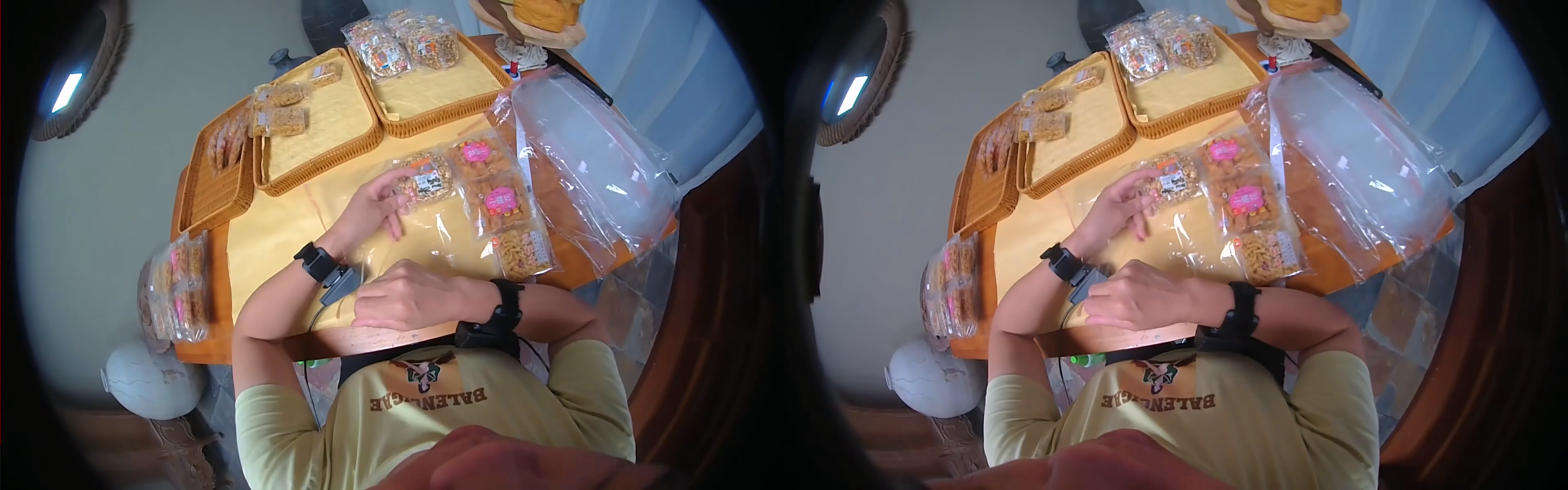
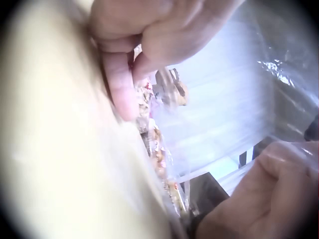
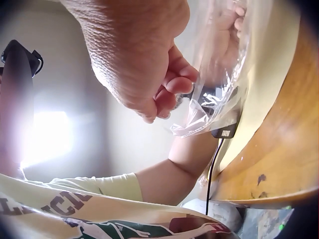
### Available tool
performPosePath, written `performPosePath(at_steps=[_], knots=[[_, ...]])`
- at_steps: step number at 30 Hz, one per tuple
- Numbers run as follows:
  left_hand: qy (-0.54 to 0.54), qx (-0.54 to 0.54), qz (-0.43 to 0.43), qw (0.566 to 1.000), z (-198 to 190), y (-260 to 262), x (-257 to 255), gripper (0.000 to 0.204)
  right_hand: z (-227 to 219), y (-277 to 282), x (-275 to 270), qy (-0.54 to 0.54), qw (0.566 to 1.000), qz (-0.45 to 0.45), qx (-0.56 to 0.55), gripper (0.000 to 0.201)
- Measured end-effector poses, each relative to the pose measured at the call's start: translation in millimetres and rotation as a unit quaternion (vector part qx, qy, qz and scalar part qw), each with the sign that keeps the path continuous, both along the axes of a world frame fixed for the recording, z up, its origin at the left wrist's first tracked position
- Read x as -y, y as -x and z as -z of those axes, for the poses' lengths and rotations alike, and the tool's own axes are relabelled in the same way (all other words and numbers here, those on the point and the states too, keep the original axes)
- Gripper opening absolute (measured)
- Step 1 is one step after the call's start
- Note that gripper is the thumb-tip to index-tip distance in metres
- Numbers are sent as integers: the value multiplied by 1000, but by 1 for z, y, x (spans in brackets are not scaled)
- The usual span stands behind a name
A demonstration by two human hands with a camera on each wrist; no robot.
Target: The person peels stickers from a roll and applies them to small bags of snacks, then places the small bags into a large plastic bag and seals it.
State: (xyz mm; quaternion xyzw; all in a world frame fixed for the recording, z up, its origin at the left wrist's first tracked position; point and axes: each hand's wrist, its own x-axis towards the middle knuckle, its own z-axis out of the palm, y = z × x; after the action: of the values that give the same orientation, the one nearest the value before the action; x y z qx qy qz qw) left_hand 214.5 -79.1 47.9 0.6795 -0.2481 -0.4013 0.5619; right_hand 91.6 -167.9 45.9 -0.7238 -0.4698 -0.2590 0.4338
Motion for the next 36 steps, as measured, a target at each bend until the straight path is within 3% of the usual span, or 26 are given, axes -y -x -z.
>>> performPosePath(at_steps=[4,6,8,11,13,14,17,19,20,21,22,23,25,28,31,34,36], knots=[[-35,16,5,999,-10,-2,-8,35,1,-3,0,21,1000,12,0,22],[-15,-5,-31,999,-5,-6,-23,31,2,-3,1,26,999,18,-7,22],[-59,40,38,997,-19,-14,-46,27,3,-3,1,30,999,27,-11,21],[-239,136,84,958,-63,-33,-77,21,7,-3,-1,36,998,2,-57,17],[-335,242,17,910,-84,-53,-87,22,10,-2,-5,26,999,2,-32,19],[-353,300,-30,886,-106,-50,-76,21,9,-1,-6,26,999,5,-31,19],[-236,331,-65,911,-118,-92,-34,18,7,1,-6,18,999,0,-31,19],[-222,428,-56,874,-124,-97,25,20,8,2,-6,54,998,10,-28,20],[-193,503,-23,842,-109,-122,47,24,6,4,-5,62,997,4,-55,19],[-139,666,4,733,-89,-152,73,27,7,4,-5,61,997,12,-52,19],[-110,692,13,714,-81,-161,98,33,7,5,-6,46,998,8,-50,18],[-116,735,-3,668,-66,-178,121,41,8,5,-6,31,998,2,-48,17],[-141,739,1,659,-61,-185,155,47,6,4,-2,63,997,1,-52,15],[-271,724,-46,633,-55,-191,190,53,2,6,0,120,986,-7,-113,16],[-350,694,-90,623,-50,-191,204,46,3,8,1,130,987,2,-97,16],[-404,630,-50,662,-46,-200,208,35,5,8,0,124,987,-4,-99,15],[-374,658,-81,649,-38,-196,204,35,5,8,1,118,987,-11,-107,14]])
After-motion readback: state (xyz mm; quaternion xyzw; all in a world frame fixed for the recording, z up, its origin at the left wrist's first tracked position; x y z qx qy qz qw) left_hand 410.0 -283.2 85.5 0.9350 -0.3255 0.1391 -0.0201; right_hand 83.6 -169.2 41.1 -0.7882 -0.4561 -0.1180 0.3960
